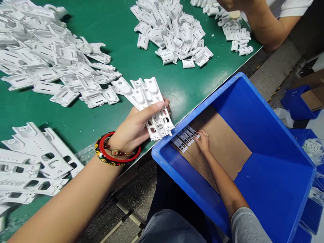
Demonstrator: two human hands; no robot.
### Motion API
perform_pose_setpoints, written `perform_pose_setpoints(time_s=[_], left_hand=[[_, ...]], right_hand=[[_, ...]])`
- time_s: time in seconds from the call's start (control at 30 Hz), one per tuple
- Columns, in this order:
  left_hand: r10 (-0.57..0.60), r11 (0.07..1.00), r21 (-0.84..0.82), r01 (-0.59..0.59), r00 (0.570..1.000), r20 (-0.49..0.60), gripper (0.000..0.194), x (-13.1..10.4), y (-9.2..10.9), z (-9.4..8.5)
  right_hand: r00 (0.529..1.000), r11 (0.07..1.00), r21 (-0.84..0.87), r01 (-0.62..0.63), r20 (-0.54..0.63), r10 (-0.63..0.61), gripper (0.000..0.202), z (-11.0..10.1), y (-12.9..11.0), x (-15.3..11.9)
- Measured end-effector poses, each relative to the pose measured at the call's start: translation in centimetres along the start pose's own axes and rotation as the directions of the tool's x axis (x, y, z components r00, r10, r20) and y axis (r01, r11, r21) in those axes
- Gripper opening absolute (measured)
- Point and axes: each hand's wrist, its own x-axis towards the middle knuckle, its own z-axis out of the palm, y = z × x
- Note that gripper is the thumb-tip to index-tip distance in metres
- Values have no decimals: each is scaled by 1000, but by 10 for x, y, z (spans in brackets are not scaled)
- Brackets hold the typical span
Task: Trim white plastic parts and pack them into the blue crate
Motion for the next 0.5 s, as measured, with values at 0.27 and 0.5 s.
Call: perform_pose_setpoints(time_s=[0.27, 0.5], left_hand=[[-21, 1000, -18, 21, 1000, 11, 34, -1, -1, -2], [-34, 999, 10, 34, 999, 7, 34, 0, -2, -2]], right_hand=[[1000, 1000, -30, -6, -16, 5, 12, 17, -9, 7], [1000, 996, -88, -10, -21, 9, 15, 17, -10, 7]])
